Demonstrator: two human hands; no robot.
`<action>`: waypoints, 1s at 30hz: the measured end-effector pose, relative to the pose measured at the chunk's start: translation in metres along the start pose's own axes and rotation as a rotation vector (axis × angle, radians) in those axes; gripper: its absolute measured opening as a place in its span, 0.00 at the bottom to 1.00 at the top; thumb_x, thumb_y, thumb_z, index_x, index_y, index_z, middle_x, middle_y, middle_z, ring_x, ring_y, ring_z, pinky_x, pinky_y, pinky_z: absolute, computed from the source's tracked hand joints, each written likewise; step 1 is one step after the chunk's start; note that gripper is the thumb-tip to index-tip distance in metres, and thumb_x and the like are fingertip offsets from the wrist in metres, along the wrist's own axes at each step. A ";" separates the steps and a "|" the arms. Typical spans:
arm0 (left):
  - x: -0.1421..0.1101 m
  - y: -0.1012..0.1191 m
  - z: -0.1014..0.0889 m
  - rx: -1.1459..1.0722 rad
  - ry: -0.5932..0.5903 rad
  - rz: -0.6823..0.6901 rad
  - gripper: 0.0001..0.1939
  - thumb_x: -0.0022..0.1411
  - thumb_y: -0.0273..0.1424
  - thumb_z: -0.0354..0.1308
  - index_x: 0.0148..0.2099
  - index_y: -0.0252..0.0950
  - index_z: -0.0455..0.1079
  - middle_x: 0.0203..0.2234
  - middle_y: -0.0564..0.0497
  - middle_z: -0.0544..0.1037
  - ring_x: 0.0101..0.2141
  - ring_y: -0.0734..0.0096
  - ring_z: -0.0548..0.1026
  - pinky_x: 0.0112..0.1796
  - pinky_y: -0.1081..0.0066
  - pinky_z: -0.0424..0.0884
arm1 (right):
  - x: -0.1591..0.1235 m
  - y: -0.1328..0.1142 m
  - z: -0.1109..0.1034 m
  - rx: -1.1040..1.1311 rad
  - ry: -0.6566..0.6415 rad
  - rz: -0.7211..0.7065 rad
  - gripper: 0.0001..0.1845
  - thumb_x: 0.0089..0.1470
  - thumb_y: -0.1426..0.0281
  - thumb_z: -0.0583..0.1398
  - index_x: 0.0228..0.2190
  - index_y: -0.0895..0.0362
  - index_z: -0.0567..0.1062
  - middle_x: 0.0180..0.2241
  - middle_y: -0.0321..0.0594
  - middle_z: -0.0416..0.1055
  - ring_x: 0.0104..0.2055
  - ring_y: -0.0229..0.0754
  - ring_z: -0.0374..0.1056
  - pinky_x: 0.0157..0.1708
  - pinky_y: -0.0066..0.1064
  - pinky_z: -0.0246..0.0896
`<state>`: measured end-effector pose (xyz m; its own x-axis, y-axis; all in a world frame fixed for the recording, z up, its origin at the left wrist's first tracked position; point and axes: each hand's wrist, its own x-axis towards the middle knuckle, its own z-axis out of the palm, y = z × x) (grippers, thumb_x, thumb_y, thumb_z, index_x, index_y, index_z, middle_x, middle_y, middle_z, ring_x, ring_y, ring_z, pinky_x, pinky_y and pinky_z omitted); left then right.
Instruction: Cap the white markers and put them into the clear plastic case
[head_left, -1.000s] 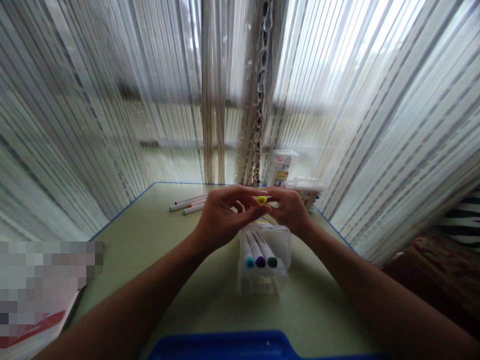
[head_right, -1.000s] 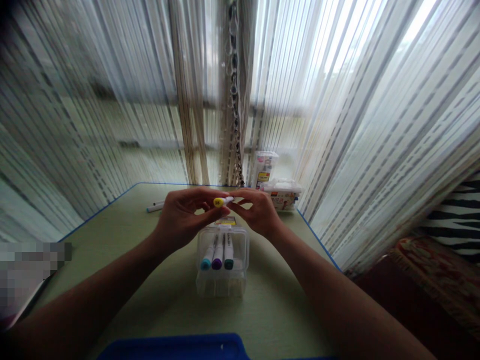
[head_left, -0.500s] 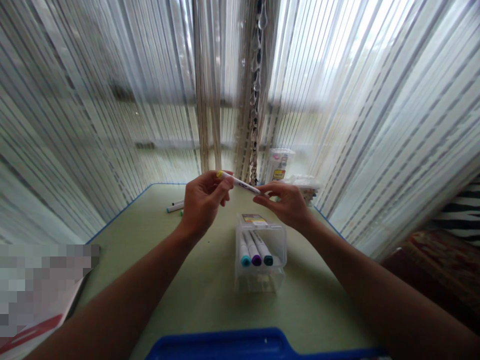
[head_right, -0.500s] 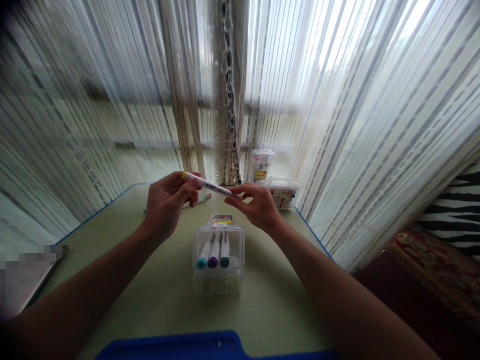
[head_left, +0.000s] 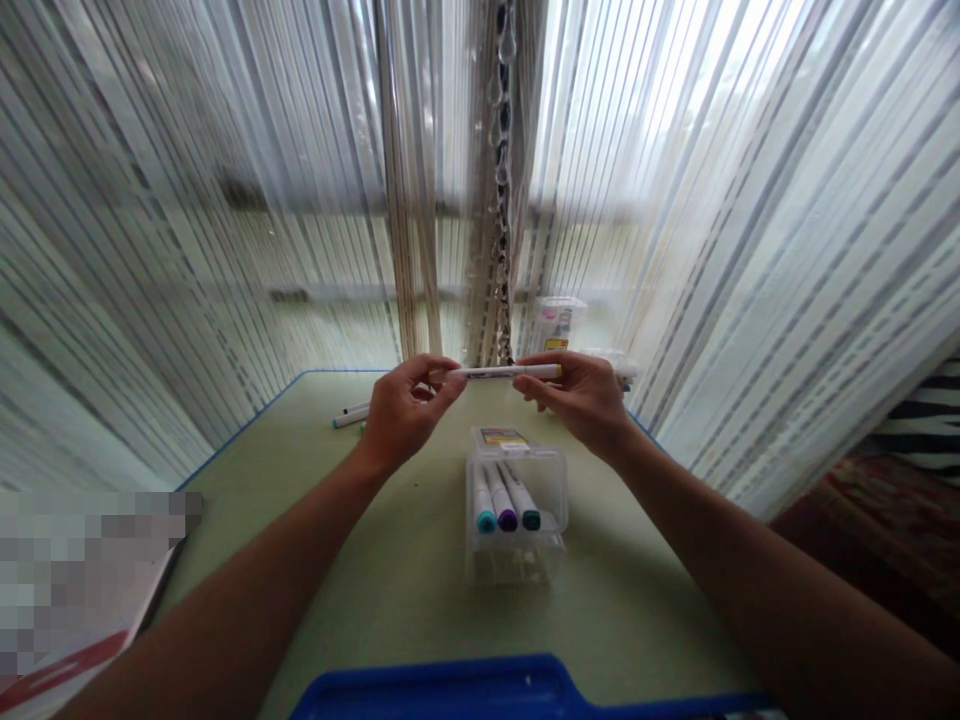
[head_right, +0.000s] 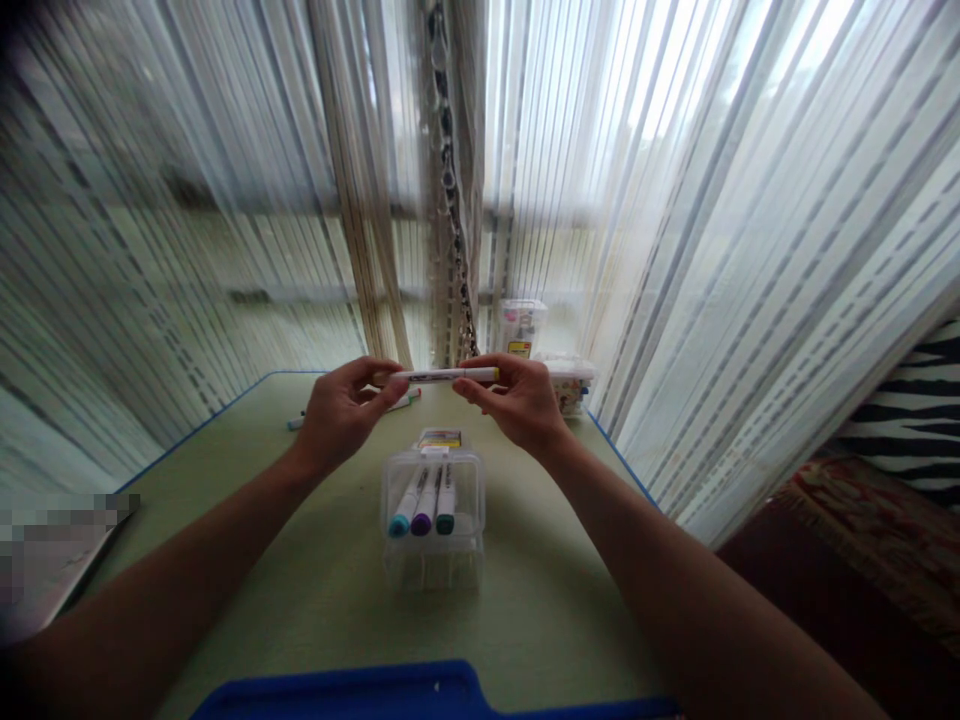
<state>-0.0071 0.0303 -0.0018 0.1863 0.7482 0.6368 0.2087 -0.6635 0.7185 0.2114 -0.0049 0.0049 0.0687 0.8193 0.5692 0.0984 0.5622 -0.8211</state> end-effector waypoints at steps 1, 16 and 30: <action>-0.001 -0.003 0.000 0.107 -0.037 0.070 0.12 0.58 0.36 0.65 0.41 0.34 0.76 0.32 0.48 0.79 0.27 0.73 0.74 0.29 0.72 0.71 | -0.001 -0.002 0.001 0.016 -0.002 -0.006 0.19 0.37 0.64 0.75 0.32 0.59 0.82 0.22 0.37 0.76 0.21 0.34 0.69 0.17 0.24 0.65; -0.012 -0.003 0.012 0.265 -0.191 0.303 0.06 0.62 0.32 0.62 0.41 0.37 0.77 0.35 0.48 0.81 0.37 0.64 0.78 0.40 0.66 0.71 | -0.013 -0.026 0.017 0.331 -0.267 0.089 0.15 0.38 0.73 0.74 0.33 0.55 0.84 0.25 0.34 0.78 0.23 0.31 0.71 0.23 0.24 0.69; -0.014 0.003 0.015 0.534 -0.347 0.468 0.10 0.69 0.25 0.47 0.44 0.33 0.70 0.35 0.42 0.77 0.38 0.59 0.74 0.42 0.60 0.71 | -0.019 -0.037 0.021 0.212 -0.283 0.030 0.18 0.33 0.68 0.76 0.27 0.56 0.78 0.22 0.31 0.72 0.22 0.31 0.65 0.21 0.23 0.64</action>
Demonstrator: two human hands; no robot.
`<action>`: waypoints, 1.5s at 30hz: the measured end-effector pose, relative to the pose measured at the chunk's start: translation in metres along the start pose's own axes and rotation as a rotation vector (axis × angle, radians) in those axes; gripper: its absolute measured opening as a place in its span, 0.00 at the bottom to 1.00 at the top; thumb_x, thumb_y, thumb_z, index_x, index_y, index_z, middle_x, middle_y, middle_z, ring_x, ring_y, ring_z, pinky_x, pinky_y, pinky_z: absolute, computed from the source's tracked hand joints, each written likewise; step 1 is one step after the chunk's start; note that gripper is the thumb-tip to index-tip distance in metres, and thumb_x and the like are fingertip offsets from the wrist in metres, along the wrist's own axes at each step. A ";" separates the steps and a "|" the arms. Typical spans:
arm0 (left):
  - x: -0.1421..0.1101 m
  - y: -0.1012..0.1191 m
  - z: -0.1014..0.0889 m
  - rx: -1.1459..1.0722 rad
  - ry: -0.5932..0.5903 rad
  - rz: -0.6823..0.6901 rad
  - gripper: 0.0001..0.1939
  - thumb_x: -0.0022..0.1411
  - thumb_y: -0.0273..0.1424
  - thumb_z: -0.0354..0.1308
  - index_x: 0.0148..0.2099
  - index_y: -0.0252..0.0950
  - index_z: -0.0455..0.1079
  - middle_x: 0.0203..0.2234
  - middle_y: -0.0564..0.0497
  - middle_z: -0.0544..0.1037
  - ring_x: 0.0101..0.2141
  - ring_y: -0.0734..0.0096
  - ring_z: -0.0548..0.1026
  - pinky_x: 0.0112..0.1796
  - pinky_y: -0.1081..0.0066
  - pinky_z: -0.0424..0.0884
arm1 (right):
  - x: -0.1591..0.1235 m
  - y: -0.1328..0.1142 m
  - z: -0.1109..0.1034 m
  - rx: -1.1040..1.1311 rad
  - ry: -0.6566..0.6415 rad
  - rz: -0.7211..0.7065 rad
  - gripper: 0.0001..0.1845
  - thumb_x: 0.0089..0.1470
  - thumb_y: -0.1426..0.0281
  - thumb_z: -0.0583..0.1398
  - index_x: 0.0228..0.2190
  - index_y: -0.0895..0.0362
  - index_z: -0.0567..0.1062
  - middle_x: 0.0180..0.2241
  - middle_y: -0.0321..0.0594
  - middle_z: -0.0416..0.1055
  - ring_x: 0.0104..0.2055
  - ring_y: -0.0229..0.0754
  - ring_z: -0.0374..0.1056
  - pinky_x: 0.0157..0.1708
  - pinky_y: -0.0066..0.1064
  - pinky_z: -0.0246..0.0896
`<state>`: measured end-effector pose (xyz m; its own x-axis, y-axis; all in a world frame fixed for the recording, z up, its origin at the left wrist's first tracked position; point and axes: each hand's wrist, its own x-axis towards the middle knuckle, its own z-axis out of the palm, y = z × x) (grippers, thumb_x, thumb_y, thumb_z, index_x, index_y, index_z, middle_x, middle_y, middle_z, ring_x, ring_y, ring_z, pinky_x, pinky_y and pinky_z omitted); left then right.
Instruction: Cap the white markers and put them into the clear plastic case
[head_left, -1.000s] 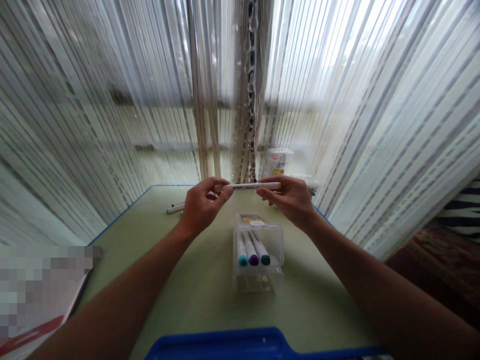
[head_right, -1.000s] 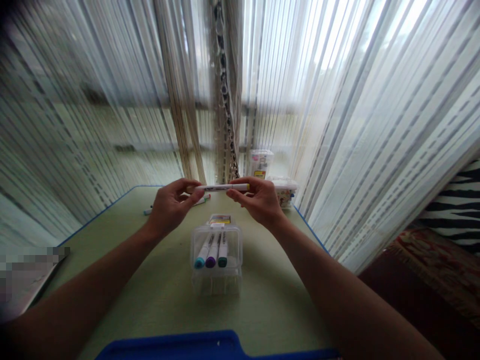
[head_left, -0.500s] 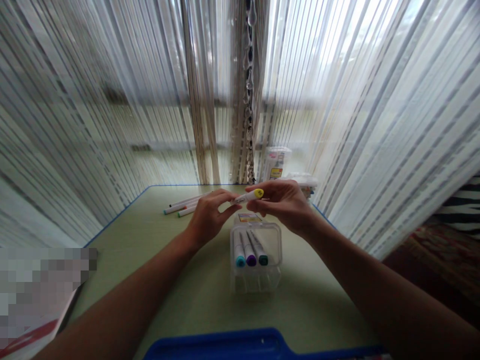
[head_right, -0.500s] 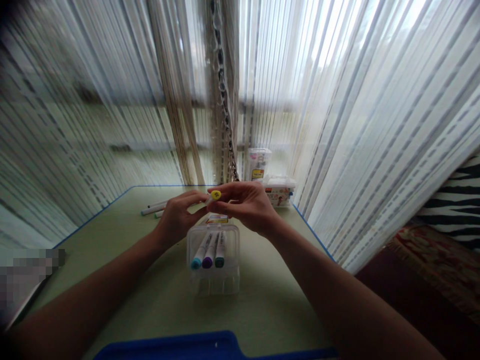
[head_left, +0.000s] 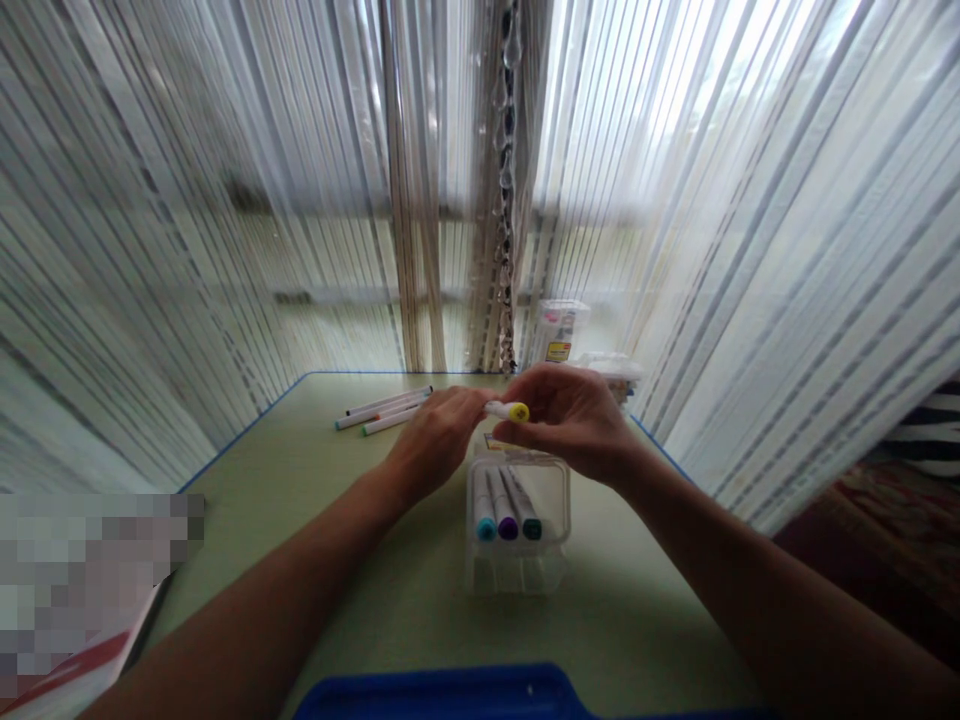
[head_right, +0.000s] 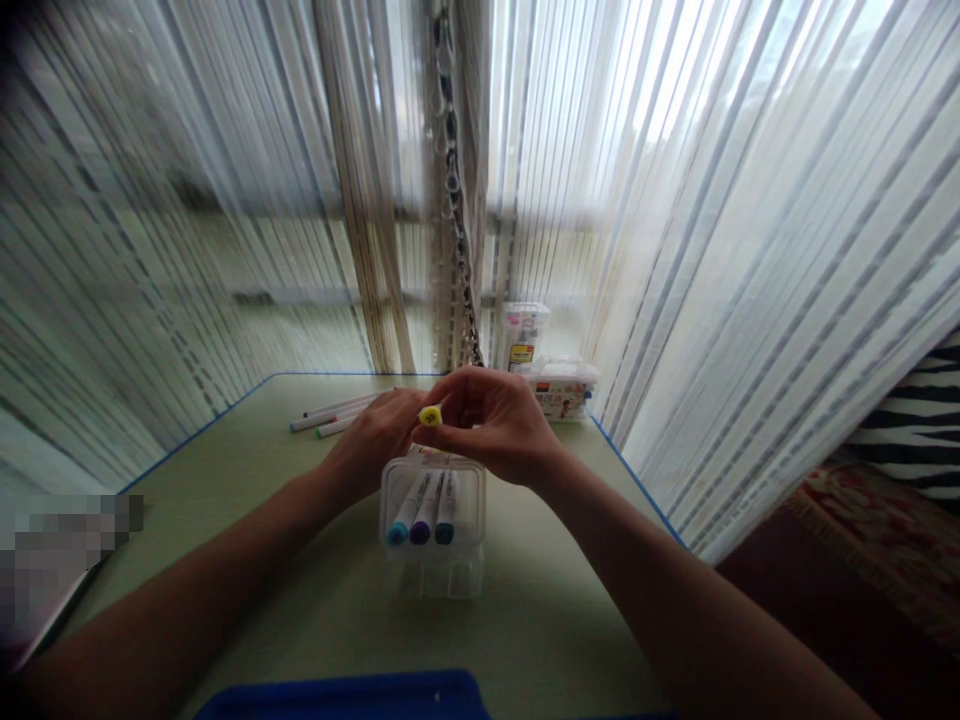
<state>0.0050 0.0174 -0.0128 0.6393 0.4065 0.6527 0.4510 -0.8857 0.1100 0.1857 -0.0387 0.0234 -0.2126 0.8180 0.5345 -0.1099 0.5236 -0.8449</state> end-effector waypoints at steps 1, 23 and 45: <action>0.000 -0.001 0.001 0.021 0.000 0.011 0.10 0.69 0.24 0.47 0.44 0.33 0.69 0.35 0.42 0.77 0.38 0.59 0.74 0.42 0.60 0.71 | 0.000 0.000 0.000 -0.005 -0.002 -0.005 0.17 0.33 0.68 0.76 0.27 0.56 0.78 0.22 0.31 0.72 0.22 0.31 0.65 0.21 0.23 0.63; -0.002 -0.013 -0.003 0.096 0.140 -0.127 0.08 0.68 0.28 0.54 0.48 0.37 0.70 0.40 0.45 0.77 0.42 0.59 0.74 0.45 0.60 0.69 | 0.004 0.004 -0.008 -0.013 0.145 0.033 0.14 0.38 0.70 0.74 0.31 0.56 0.83 0.19 0.31 0.72 0.17 0.29 0.62 0.16 0.23 0.59; 0.000 -0.003 -0.015 0.064 0.274 -0.027 0.09 0.71 0.32 0.50 0.48 0.35 0.69 0.36 0.45 0.77 0.38 0.61 0.74 0.41 0.63 0.70 | 0.007 0.008 -0.027 -0.142 0.246 -0.024 0.11 0.51 0.63 0.68 0.31 0.59 0.78 0.22 0.37 0.75 0.16 0.32 0.65 0.15 0.24 0.57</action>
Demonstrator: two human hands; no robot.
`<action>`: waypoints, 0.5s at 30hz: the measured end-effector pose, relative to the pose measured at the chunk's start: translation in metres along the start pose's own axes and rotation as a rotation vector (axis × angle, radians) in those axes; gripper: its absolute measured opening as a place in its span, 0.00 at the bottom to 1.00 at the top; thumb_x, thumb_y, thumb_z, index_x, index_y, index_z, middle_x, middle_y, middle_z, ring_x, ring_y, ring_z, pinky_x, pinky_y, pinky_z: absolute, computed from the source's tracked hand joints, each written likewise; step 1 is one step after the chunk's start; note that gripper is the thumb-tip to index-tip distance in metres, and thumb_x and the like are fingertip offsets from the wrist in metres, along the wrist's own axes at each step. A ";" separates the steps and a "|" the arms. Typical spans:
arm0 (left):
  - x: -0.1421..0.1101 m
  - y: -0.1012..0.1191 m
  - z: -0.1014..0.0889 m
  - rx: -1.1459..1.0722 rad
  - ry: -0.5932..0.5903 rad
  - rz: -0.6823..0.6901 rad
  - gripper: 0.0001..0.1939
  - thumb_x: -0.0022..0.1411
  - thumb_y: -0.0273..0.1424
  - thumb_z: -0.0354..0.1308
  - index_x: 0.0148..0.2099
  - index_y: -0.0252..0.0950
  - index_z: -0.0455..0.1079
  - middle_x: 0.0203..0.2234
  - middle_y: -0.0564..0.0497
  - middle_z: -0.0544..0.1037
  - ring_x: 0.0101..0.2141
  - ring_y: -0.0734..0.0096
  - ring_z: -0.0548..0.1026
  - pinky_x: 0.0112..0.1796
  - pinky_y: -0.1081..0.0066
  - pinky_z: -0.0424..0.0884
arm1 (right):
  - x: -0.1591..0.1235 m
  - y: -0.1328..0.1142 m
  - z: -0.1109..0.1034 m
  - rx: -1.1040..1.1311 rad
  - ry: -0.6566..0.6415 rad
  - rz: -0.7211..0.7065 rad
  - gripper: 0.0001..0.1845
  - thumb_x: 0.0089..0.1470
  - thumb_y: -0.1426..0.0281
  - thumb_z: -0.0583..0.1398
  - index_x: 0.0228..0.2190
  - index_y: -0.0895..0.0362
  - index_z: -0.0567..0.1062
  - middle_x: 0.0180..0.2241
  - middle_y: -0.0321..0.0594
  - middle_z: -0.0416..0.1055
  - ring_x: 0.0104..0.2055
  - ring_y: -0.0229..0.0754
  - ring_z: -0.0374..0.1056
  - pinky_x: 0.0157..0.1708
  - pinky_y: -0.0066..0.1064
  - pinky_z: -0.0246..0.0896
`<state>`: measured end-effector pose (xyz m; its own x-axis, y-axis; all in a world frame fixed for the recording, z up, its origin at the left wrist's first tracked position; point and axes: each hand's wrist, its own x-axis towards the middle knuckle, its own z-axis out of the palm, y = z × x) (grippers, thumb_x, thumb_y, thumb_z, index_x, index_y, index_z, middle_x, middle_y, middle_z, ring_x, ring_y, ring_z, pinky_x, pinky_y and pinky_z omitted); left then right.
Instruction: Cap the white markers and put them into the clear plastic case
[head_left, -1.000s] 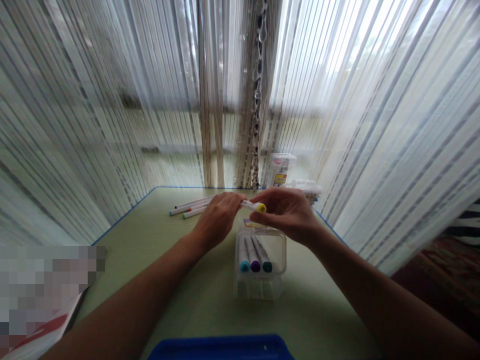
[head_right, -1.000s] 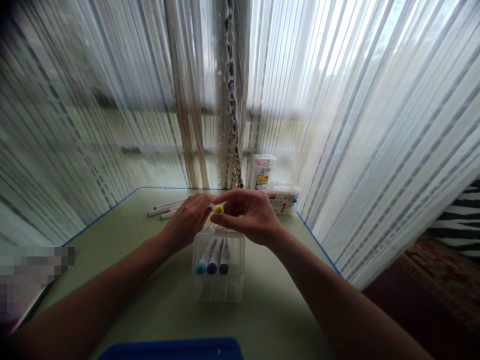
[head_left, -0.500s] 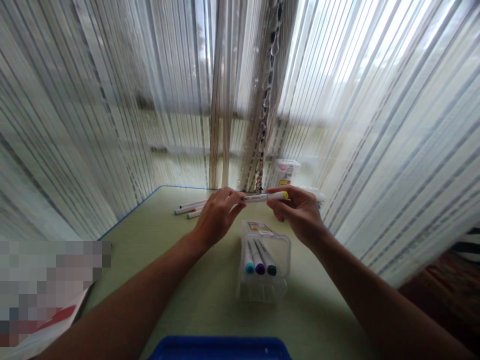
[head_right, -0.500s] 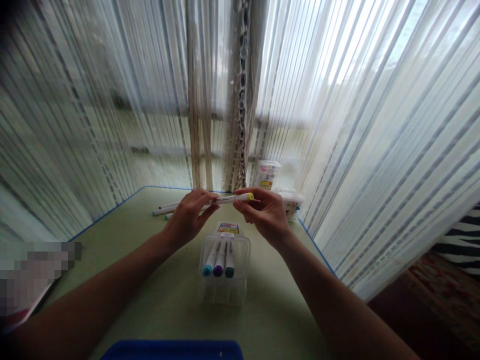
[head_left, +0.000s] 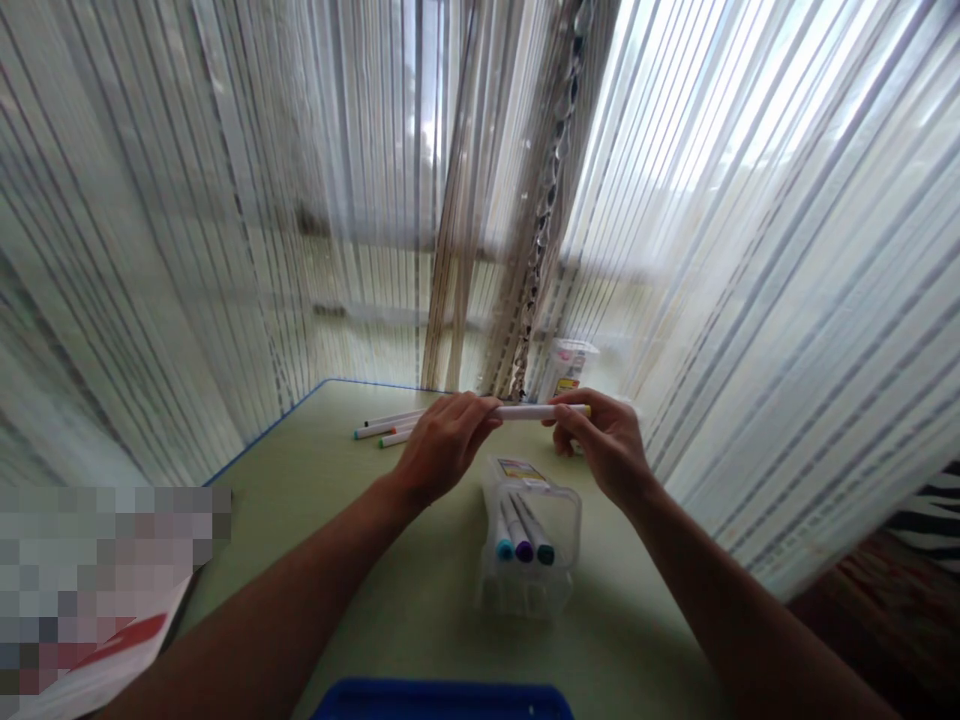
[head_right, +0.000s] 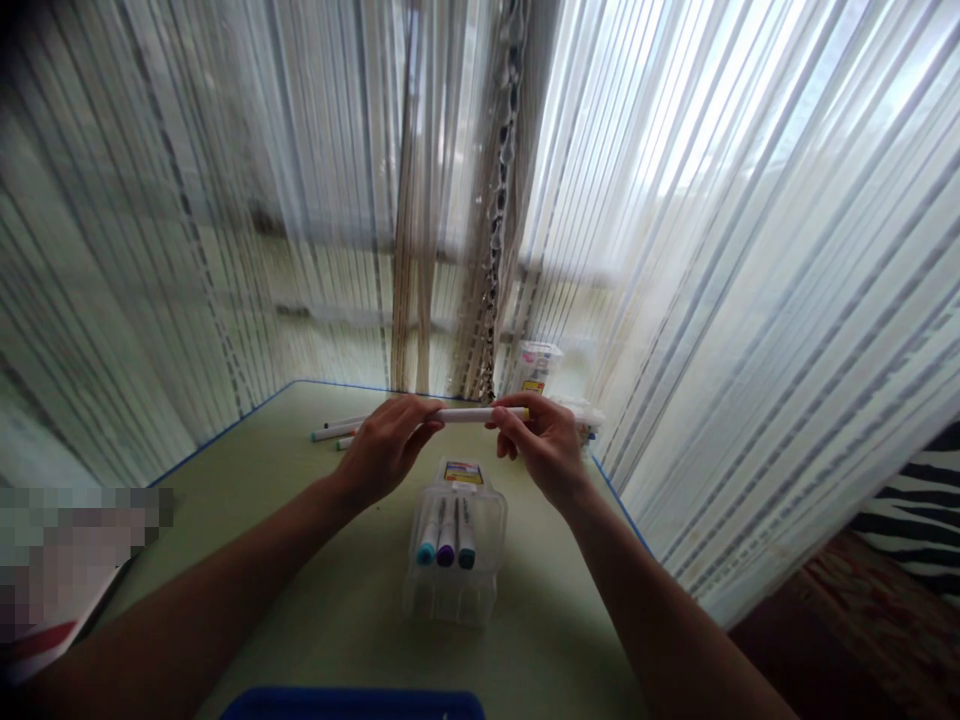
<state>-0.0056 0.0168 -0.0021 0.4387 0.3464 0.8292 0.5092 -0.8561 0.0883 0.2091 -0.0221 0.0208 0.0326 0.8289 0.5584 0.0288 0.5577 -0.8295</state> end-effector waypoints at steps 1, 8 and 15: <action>0.000 0.000 0.000 -0.002 -0.002 -0.006 0.09 0.71 0.32 0.50 0.48 0.35 0.69 0.36 0.45 0.77 0.37 0.62 0.74 0.40 0.64 0.70 | 0.000 -0.001 0.000 -0.009 0.003 -0.004 0.11 0.51 0.63 0.69 0.32 0.59 0.78 0.22 0.37 0.75 0.16 0.33 0.64 0.15 0.24 0.58; 0.002 0.000 -0.005 -0.020 -0.029 -0.010 0.14 0.73 0.35 0.44 0.42 0.35 0.68 0.32 0.46 0.75 0.32 0.65 0.72 0.35 0.67 0.68 | -0.003 -0.006 0.002 0.042 -0.060 0.016 0.11 0.54 0.64 0.68 0.38 0.58 0.81 0.26 0.39 0.77 0.19 0.33 0.68 0.16 0.25 0.59; 0.002 0.001 -0.006 0.004 -0.101 -0.035 0.20 0.73 0.43 0.42 0.38 0.34 0.67 0.28 0.49 0.75 0.29 0.69 0.73 0.31 0.70 0.66 | -0.006 -0.008 0.002 -0.018 -0.070 0.050 0.12 0.55 0.63 0.67 0.37 0.59 0.81 0.25 0.40 0.77 0.20 0.35 0.69 0.18 0.26 0.63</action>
<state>-0.0092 0.0144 0.0030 0.4930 0.4132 0.7657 0.5286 -0.8412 0.1136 0.2068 -0.0313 0.0236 -0.0353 0.8568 0.5144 0.0464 0.5155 -0.8556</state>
